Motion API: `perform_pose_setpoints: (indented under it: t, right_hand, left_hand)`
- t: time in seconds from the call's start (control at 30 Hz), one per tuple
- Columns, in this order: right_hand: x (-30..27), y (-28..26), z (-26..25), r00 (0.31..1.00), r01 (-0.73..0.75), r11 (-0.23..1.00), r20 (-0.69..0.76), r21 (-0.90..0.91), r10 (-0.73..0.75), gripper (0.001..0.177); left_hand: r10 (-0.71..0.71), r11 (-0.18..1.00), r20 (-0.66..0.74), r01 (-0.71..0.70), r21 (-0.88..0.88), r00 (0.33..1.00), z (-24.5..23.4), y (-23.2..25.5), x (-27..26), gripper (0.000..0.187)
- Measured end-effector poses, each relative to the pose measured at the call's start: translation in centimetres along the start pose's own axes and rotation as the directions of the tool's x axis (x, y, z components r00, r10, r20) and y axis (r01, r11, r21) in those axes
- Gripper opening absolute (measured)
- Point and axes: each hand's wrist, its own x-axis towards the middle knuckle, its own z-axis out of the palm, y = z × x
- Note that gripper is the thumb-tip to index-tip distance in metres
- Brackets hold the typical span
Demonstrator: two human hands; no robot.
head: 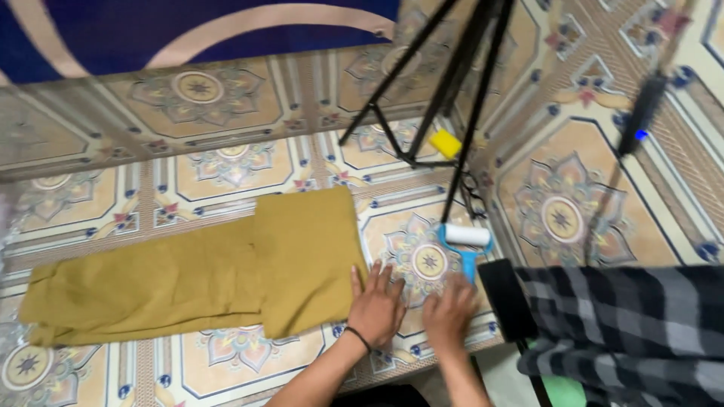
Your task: The person uses a lint roller to clean a pair of brown pants, folds them, and places them into a plastic bag. Then, they clean and fold a pair of white pants on a tiled floor.
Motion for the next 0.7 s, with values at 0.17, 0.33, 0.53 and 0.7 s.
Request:
perform_pose_setpoints:
  t: [0.17,0.33,0.53,0.7]
  right_hand:
    - [2.9,4.4,0.0,0.945,-0.186,0.973,0.247,-0.134,0.215,0.075]
    - [3.3,2.4,-0.5,0.895,-0.342,0.928,0.355,0.150,0.272,0.057]
    - [1.8,-8.4,-5.8,0.895,-0.213,0.896,0.446,0.390,0.019,0.058]
    - [4.1,-14.9,-2.3,0.720,-0.035,0.982,0.686,0.186,-0.104,0.055]
  left_hand:
    - [0.092,0.992,0.134,-0.102,0.068,0.987,3.2,2.0,1.1,0.046]
    - [0.274,0.938,-0.286,-0.321,-0.132,0.918,3.9,-0.5,0.2,0.030]
    - [-0.144,0.989,-0.246,0.133,-0.061,0.958,-2.0,-9.3,-3.0,0.051]
    - [-0.444,0.896,0.147,0.432,0.106,0.884,-10.1,-13.8,-6.9,0.088]
